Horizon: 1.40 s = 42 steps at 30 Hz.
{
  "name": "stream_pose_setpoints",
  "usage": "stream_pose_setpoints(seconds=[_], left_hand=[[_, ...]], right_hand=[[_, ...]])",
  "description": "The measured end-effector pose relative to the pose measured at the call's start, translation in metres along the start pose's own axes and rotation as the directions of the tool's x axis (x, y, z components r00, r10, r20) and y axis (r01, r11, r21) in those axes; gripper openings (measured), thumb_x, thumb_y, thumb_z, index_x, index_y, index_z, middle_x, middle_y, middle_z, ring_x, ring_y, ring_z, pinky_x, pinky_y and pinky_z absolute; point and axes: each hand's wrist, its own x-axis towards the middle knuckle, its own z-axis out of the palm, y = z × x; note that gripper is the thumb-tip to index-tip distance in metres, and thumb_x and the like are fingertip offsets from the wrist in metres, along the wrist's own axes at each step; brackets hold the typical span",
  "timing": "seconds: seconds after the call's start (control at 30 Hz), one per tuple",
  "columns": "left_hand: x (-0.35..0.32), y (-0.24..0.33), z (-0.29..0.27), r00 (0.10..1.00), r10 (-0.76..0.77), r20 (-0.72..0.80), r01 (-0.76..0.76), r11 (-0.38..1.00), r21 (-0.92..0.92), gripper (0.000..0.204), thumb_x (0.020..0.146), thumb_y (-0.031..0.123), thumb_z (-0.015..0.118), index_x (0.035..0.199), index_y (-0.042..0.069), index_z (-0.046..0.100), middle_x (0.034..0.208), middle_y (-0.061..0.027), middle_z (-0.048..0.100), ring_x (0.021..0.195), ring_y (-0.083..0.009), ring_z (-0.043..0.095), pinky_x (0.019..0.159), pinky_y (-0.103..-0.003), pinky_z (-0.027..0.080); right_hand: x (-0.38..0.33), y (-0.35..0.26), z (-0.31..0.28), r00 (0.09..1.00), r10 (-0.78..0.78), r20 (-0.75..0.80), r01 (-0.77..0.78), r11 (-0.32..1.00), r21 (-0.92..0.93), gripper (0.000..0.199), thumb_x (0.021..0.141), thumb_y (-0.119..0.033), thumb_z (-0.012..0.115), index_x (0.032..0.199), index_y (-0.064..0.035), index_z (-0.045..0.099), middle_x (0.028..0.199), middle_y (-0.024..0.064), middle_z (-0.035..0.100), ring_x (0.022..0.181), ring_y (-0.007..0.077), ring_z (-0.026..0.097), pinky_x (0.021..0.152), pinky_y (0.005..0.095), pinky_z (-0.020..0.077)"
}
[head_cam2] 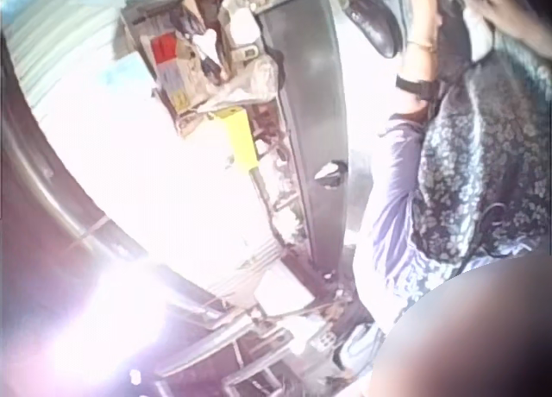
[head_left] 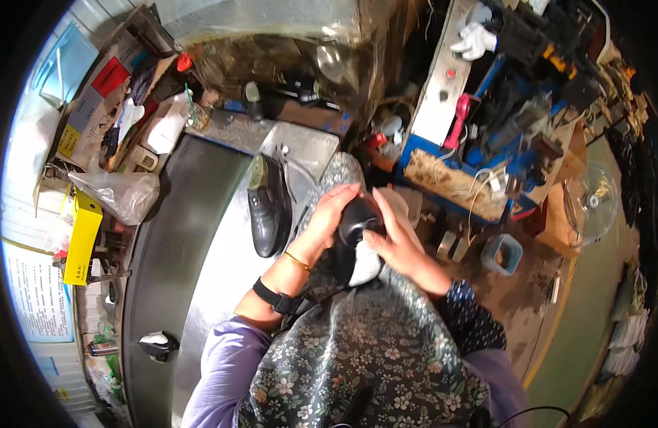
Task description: Checking and assembling shoe components on an industrial assembly line.
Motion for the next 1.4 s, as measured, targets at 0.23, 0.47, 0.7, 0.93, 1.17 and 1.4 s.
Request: stream_pose_setpoints(seconds=[0.23,0.47,0.7,0.93,1.17,1.4], left_hand=[[-0.021,0.001,-0.007,0.989,0.095,0.113,-0.078,0.987,-0.142,0.021,0.098,0.025,0.059,0.096,0.005,0.066,0.088,-0.0014,0.066,0.078,-0.0096,0.060,0.072,-0.023,0.048],[-0.049,0.004,-0.007,0.972,0.085,0.220,-0.062,0.992,-0.110,0.021,0.099,0.023,0.055,0.094,0.005,0.064,0.085,0.0011,0.063,0.077,-0.0073,0.057,0.072,-0.023,0.046],[-0.103,-0.014,0.002,0.850,0.365,0.379,-0.392,0.920,-0.007,0.053,0.091,0.036,0.069,0.129,0.004,0.050,0.119,-0.0076,0.057,0.112,-0.0169,0.054,0.097,-0.032,0.043],[-0.120,-0.011,0.001,0.739,0.534,0.410,-0.671,0.529,0.519,0.085,0.079,0.037,0.073,0.146,0.000,0.036,0.142,-0.0201,0.044,0.134,-0.0346,0.041,0.115,-0.048,0.022],[-0.086,-0.015,0.015,0.922,0.245,0.300,-0.316,0.923,0.219,0.011,0.093,0.011,0.062,0.099,0.002,0.067,0.094,-0.0031,0.066,0.089,-0.0120,0.059,0.082,-0.027,0.047],[-0.077,-0.042,0.058,0.881,0.289,0.375,-0.381,0.903,0.199,0.029,0.097,0.021,0.060,0.120,0.003,0.060,0.108,-0.0113,0.062,0.093,-0.0183,0.060,0.081,-0.029,0.048]], right_hand=[[0.006,-0.013,0.010,0.990,-0.041,0.134,0.040,0.999,0.012,0.089,0.090,-0.033,0.071,0.152,0.0013,0.016,0.152,0.0202,0.032,0.141,0.0269,0.031,0.114,0.0362,0.0270],[-0.021,-0.022,0.029,0.972,-0.230,0.044,0.226,0.872,-0.434,0.085,0.083,-0.035,0.077,0.145,0.0034,0.033,0.143,0.0265,0.044,0.135,0.0380,0.044,0.110,0.0412,0.0356],[-0.038,-0.027,0.015,0.966,-0.086,0.243,-0.002,0.940,0.341,0.125,0.070,-0.060,0.077,0.155,-0.0030,0.006,0.160,0.0188,0.015,0.146,0.0286,0.024,0.118,0.0399,0.0200],[-0.049,-0.039,0.029,0.949,-0.021,0.313,-0.003,0.997,0.074,0.101,0.079,-0.032,0.082,0.150,0.0018,0.019,0.149,0.0175,0.031,0.136,0.0261,0.034,0.111,0.0378,0.0286],[-0.062,-0.031,0.046,0.995,-0.037,-0.089,0.030,0.996,-0.081,0.057,0.097,-0.011,0.056,0.145,0.0062,0.030,0.137,0.0154,0.044,0.129,0.0205,0.042,0.107,0.0325,0.0332],[-0.081,-0.050,-0.032,0.811,0.580,0.068,-0.577,0.778,0.246,0.068,0.087,-0.026,0.067,0.145,-0.0060,0.037,0.134,0.0097,0.049,0.123,0.0186,0.049,0.102,0.0346,0.0411]])
